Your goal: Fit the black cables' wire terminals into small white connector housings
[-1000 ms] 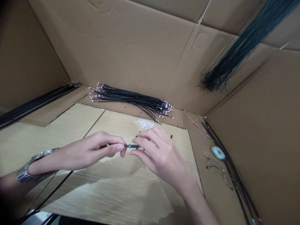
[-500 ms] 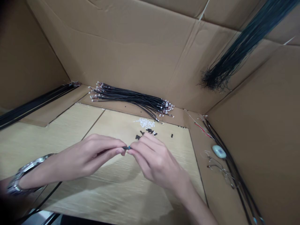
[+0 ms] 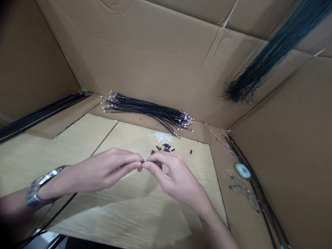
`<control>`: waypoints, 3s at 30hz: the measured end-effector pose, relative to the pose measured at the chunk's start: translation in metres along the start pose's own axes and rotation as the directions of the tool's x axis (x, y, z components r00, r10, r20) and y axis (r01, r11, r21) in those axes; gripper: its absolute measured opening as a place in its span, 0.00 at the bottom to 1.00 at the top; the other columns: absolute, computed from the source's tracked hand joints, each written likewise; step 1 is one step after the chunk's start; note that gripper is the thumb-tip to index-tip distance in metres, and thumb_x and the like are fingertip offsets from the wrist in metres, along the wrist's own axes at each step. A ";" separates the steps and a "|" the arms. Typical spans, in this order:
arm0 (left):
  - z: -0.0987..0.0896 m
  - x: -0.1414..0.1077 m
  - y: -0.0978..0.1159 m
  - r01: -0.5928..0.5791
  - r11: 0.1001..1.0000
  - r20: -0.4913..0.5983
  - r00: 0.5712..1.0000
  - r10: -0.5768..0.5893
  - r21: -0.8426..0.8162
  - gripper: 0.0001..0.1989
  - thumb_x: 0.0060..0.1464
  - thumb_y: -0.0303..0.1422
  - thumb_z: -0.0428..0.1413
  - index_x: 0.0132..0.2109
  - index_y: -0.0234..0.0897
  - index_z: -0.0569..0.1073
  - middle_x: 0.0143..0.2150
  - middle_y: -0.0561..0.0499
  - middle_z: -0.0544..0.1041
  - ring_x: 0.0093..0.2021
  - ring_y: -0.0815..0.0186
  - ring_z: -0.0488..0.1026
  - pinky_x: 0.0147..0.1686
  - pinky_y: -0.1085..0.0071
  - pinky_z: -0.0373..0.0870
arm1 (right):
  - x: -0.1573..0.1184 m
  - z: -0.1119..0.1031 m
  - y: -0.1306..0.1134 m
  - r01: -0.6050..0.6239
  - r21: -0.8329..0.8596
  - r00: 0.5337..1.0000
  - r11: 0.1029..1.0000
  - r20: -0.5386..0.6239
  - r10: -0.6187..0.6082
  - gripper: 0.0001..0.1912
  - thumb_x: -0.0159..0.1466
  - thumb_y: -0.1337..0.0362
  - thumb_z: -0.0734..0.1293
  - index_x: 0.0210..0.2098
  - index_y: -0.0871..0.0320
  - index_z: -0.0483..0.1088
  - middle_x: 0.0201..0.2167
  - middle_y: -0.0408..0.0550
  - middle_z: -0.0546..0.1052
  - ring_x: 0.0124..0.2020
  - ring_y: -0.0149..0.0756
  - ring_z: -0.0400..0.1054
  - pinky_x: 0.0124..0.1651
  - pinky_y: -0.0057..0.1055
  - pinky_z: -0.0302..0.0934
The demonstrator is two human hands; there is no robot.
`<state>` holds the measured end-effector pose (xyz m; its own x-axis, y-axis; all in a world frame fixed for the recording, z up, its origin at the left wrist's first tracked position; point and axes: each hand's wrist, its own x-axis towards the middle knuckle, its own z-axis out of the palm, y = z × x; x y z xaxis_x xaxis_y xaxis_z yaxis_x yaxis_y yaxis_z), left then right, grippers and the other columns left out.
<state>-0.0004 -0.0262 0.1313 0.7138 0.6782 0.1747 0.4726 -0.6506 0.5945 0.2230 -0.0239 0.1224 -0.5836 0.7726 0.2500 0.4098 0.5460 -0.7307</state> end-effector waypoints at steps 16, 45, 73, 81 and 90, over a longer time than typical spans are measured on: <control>0.001 -0.001 -0.001 -0.037 0.998 -0.009 0.999 0.036 -0.056 0.12 0.69 0.30 0.45 0.39 0.36 0.71 0.32 0.53 0.74 0.30 0.69 0.70 0.33 0.72 0.63 | -0.007 0.002 0.005 0.353 -0.348 0.927 0.868 0.009 -0.374 0.06 0.71 0.70 0.62 0.42 0.62 0.71 0.33 0.50 0.75 0.34 0.36 0.63 0.40 0.36 0.61; 0.005 -0.003 -0.003 0.007 1.000 0.067 0.998 -0.007 0.000 0.12 0.69 0.30 0.44 0.40 0.36 0.71 0.34 0.51 0.75 0.31 0.66 0.71 0.33 0.70 0.61 | -0.007 0.002 0.010 0.374 -0.344 0.926 0.861 0.093 -0.365 0.09 0.71 0.72 0.60 0.38 0.65 0.71 0.31 0.50 0.72 0.33 0.36 0.60 0.38 0.35 0.57; 0.013 0.006 -0.006 0.167 0.929 0.062 0.986 -0.156 -0.331 0.20 0.68 0.39 0.48 0.31 0.34 0.73 0.27 0.54 0.75 0.25 0.73 0.68 0.26 0.78 0.62 | -0.002 -0.009 0.016 0.340 -0.154 0.940 0.928 0.091 -0.329 0.11 0.73 0.68 0.58 0.36 0.61 0.69 0.29 0.45 0.71 0.32 0.32 0.60 0.37 0.29 0.55; 0.015 -0.012 -0.006 0.335 0.752 0.265 0.939 -0.217 -0.568 0.21 0.65 0.45 0.50 0.31 0.34 0.74 0.26 0.52 0.73 0.25 0.72 0.68 0.25 0.78 0.66 | -0.007 -0.003 0.003 0.395 -0.127 0.917 0.910 0.121 -0.381 0.10 0.72 0.70 0.59 0.35 0.61 0.69 0.29 0.45 0.70 0.32 0.31 0.59 0.35 0.29 0.55; 0.018 -0.064 -0.028 0.482 0.695 0.479 0.849 -0.222 -0.533 0.18 0.65 0.44 0.51 0.40 0.34 0.77 0.36 0.46 0.79 0.36 0.63 0.75 0.37 0.71 0.70 | -0.029 -0.020 0.014 0.116 -0.122 0.993 0.986 -0.005 -0.117 0.12 0.73 0.66 0.59 0.35 0.58 0.71 0.30 0.44 0.73 0.32 0.31 0.66 0.38 0.30 0.59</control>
<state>-0.0497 -0.0574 0.0891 0.7488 0.5568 -0.3595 0.3970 0.0575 0.9160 0.2603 -0.0323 0.1173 -0.6243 0.7049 0.3368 0.4220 0.6671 -0.6139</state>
